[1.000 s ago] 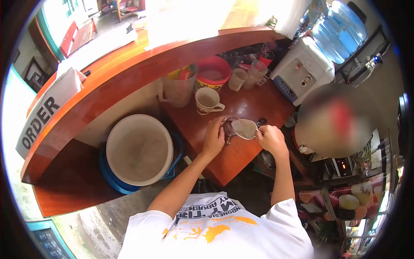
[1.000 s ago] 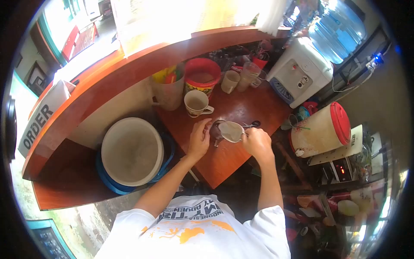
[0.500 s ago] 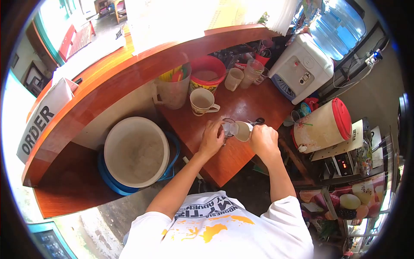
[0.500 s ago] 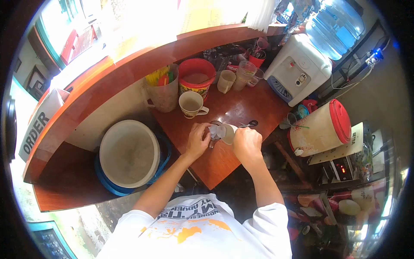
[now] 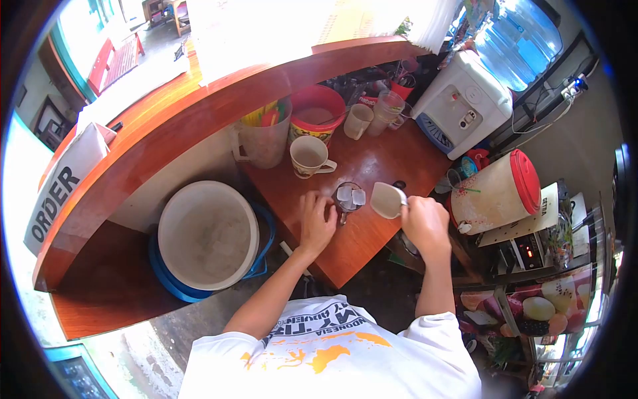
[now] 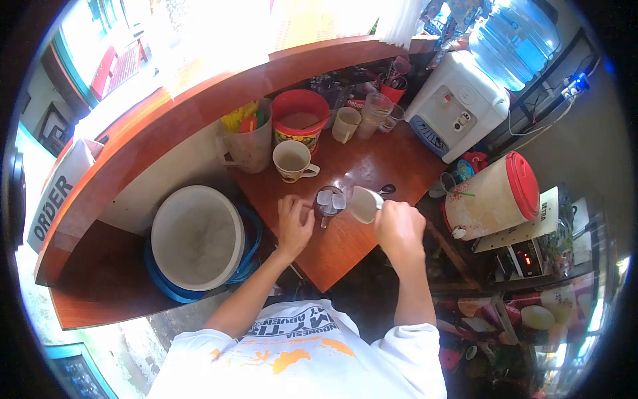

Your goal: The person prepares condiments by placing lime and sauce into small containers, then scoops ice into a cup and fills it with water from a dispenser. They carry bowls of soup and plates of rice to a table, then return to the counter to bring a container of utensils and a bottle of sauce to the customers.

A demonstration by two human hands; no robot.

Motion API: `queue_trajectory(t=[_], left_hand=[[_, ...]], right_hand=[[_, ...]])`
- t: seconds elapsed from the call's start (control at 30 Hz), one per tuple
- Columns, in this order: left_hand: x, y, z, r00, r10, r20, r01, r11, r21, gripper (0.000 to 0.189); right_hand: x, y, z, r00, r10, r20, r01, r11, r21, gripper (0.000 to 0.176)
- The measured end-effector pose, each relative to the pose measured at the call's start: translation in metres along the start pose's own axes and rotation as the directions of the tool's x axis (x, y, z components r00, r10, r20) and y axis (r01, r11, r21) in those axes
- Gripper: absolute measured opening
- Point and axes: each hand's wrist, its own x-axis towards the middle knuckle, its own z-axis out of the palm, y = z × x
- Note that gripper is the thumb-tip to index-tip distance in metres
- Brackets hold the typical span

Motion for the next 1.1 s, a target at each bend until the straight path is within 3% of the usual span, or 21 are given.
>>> queue_trajectory(t=[0.03,0.17,0.23,0.27,0.3,0.33,0.4,0.47,0.5,0.53,0.63,0.73,0.83,0.87,0.97,1.07,1.1], left_hand=[[-0.005,-0.005,-0.007,0.999,-0.033,-0.005,0.033,0.999,0.021,0.014],[-0.049,-0.03,-0.035,0.986,-0.169,0.005,0.169,0.983,0.073,0.02],[-0.073,-0.037,-0.04,0.97,-0.242,0.029,0.24,0.969,0.049,0.021],[-0.097,-0.067,-0.026,0.991,-0.123,0.054,0.118,0.99,0.076,0.025],[-0.106,-0.065,-0.029,0.988,-0.135,0.08,0.132,0.99,0.051,0.026],[-0.111,-0.059,-0.03,0.983,-0.146,0.108,0.144,0.989,0.02,0.027],[-0.1,-0.039,-0.039,0.959,-0.146,0.241,0.137,0.989,0.054,0.03],[-0.086,-0.027,-0.031,0.914,-0.264,0.309,0.313,0.942,-0.119,0.028],[-0.082,-0.02,-0.025,0.881,-0.318,0.35,0.401,0.894,-0.197,0.027],[-0.083,-0.022,-0.011,0.94,-0.209,0.268,0.272,0.936,-0.225,0.03],[-0.072,-0.021,0.023,0.946,-0.205,0.25,0.286,0.892,-0.35,0.027],[-0.06,-0.02,0.051,0.724,-0.468,0.507,0.686,0.562,-0.462,0.02],[-0.053,-0.025,0.07,0.645,-0.563,0.517,0.761,0.534,-0.368,0.023],[-0.055,-0.033,0.08,0.798,-0.474,0.373,0.584,0.763,-0.279,0.029],[-0.052,-0.019,0.079,0.841,-0.462,0.281,0.504,0.858,-0.096,0.031],[-0.037,-0.008,0.099,0.878,-0.383,0.288,0.453,0.859,-0.239,0.029],[-0.031,0.001,0.111,0.836,-0.413,0.361,0.514,0.82,-0.251,0.028]], right_hand=[[-0.005,-0.002,-0.012,0.997,-0.031,-0.066,0.035,0.998,0.056,0.017],[-0.013,-0.063,-0.028,0.974,-0.229,-0.006,0.215,0.907,0.361,0.016],[-0.01,-0.111,0.003,0.918,-0.384,0.101,0.282,0.81,0.514,0.024],[-0.009,-0.133,0.034,0.876,-0.47,0.108,0.313,0.724,0.615,0.029],[-0.009,-0.16,0.065,0.844,-0.518,0.138,0.309,0.681,0.664,0.031],[-0.004,-0.188,0.082,0.768,-0.572,0.289,0.263,0.692,0.672,0.033],[-0.016,-0.223,0.11,0.775,-0.616,0.143,0.313,0.57,0.759,0.038],[-0.029,-0.231,0.109,0.756,-0.65,-0.076,0.488,0.482,0.728,0.042],[-0.036,-0.229,0.107,0.728,-0.662,-0.181,0.571,0.438,0.694,0.044],[-0.043,-0.222,0.1,0.714,-0.675,-0.184,0.555,0.386,0.737,0.045],[-0.055,-0.184,0.077,0.696,-0.693,-0.189,0.486,0.26,0.834,0.043],[-0.068,-0.136,0.057,0.737,-0.666,-0.12,0.375,0.255,0.891,0.039],[-0.081,-0.083,0.042,0.778,-0.629,-0.002,0.26,0.318,0.912,0.036],[-0.084,-0.067,0.041,0.794,-0.608,0.02,0.226,0.325,0.918,0.035],[-0.09,-0.018,0.043,0.847,-0.529,0.047,0.148,0.319,0.936,0.033],[-0.087,0.029,0.039,0.887,-0.452,0.097,0.054,0.31,0.949,0.033],[-0.083,0.045,0.039,0.892,-0.442,0.092,0.049,0.297,0.954,0.033]])
